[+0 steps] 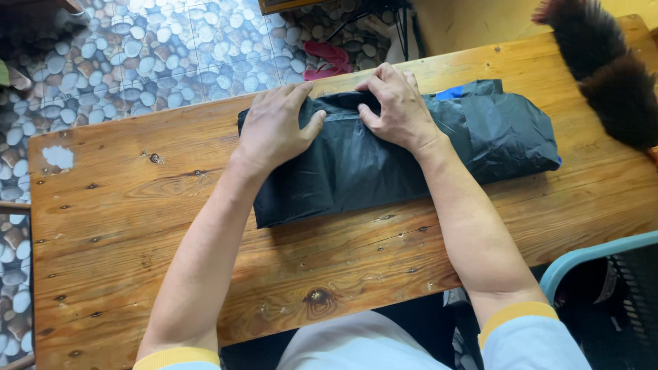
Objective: The person folds a large black fabric item on a wooden table, then places it into a small black drawstring bag. They pull the blue drawstrings to close the bag and place it into a green plastic basket.
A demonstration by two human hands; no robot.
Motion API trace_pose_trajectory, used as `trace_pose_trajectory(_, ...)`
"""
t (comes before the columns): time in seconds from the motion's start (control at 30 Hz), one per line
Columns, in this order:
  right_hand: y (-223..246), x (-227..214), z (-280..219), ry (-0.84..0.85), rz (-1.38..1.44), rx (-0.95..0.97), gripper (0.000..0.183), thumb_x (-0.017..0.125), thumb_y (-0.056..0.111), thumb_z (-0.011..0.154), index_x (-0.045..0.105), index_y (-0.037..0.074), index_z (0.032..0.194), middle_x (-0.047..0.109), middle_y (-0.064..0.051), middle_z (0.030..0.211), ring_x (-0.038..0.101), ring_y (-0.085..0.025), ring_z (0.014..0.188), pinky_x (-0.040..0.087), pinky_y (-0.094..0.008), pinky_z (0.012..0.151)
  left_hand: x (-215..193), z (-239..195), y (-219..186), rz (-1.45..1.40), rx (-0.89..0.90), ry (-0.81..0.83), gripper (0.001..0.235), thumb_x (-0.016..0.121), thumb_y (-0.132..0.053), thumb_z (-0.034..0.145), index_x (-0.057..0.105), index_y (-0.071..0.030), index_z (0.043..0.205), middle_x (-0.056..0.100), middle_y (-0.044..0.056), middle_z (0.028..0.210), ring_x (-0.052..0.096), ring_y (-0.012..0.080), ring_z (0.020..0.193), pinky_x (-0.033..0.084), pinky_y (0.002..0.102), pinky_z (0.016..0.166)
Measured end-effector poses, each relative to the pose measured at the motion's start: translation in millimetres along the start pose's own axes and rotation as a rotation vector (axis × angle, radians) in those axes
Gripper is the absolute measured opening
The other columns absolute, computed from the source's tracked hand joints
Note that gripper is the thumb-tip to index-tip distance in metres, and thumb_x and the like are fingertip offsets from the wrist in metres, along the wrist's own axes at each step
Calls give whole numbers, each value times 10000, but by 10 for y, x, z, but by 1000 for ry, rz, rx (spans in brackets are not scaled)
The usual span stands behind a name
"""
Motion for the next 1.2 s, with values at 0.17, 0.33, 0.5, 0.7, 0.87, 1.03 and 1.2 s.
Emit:
trace_pose_trajectory(0.17, 15, -31, -10, 17, 11, -2, 233, 672, 226, 918, 638, 137, 1131, 607, -96, 1112, 595, -315, 1072, 365, -511, 954, 9, 252, 120, -70, -169, 235, 441, 564, -435, 917, 637, -105, 1201, 638, 128, 1121, 608, 345, 1071, 458, 472, 927)
trace_pose_trajectory(0.33, -5, -107, -31, 29, 20, -7, 247, 627, 170, 878, 639, 148, 1123, 639, -82, 1109, 600, -310, 1089, 350, -508, 979, 15, 319, 68, -141, -190, 320, 269, 580, -334, 872, 552, -133, 1049, 673, 111, 1036, 614, 315, 985, 451, 432, 865)
trace_pose_trajectory(0.5, -26, -131, -41, 4, 24, -21, 271, 633, 175, 883, 629, 130, 1150, 644, -77, 1147, 593, -300, 1138, 376, -498, 971, -96, 293, 4, -239, -164, 235, 161, 563, -226, 862, 608, -152, 998, 674, 30, 981, 613, 248, 944, 467, 399, 808)
trace_pose_trajectory(0.7, -92, -156, -52, -43, 67, 47, 223, 619, 199, 947, 650, 82, 1134, 710, -89, 1130, 652, -320, 1075, 463, -486, 943, -71, 284, 38, -193, -177, 228, 248, 562, -282, 868, 618, -149, 1070, 687, 54, 1056, 621, 268, 998, 470, 424, 827)
trace_pose_trajectory(0.87, -96, -252, -55, -53, 137, 105, 210, 628, 203, 968, 655, 77, 1134, 718, -89, 1067, 671, -305, 987, 519, -449, 879, -64, 373, 29, -140, -310, 308, 289, 527, -384, 919, 613, -149, 1063, 702, 123, 1087, 629, 338, 1014, 462, 469, 841)
trace_pose_trajectory(1.03, -112, -349, -39, -77, 278, 140, 169, 646, 157, 964, 682, 64, 1100, 721, -96, 1026, 669, -271, 984, 516, -397, 896, 65, 518, 158, -128, -342, 355, 280, 512, -357, 919, 667, -125, 896, 727, 88, 975, 645, 315, 901, 482, 452, 753)
trace_pose_trajectory(1.2, -43, -477, -40, 27, 475, 497, 192, 612, 191, 962, 636, 151, 1147, 709, -48, 1107, 650, -173, 990, 515, -325, 918, 29, 593, 150, -159, -410, 492, 239, 494, -326, 930, 635, -132, 926, 695, 83, 971, 611, 268, 892, 465, 415, 771)
Point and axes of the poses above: each hand's wrist, its own z-axis towards the middle knuckle, its own x-axis out of the palm, y = z × x, the point moved 2 cm from there along z, towards the middle knuckle
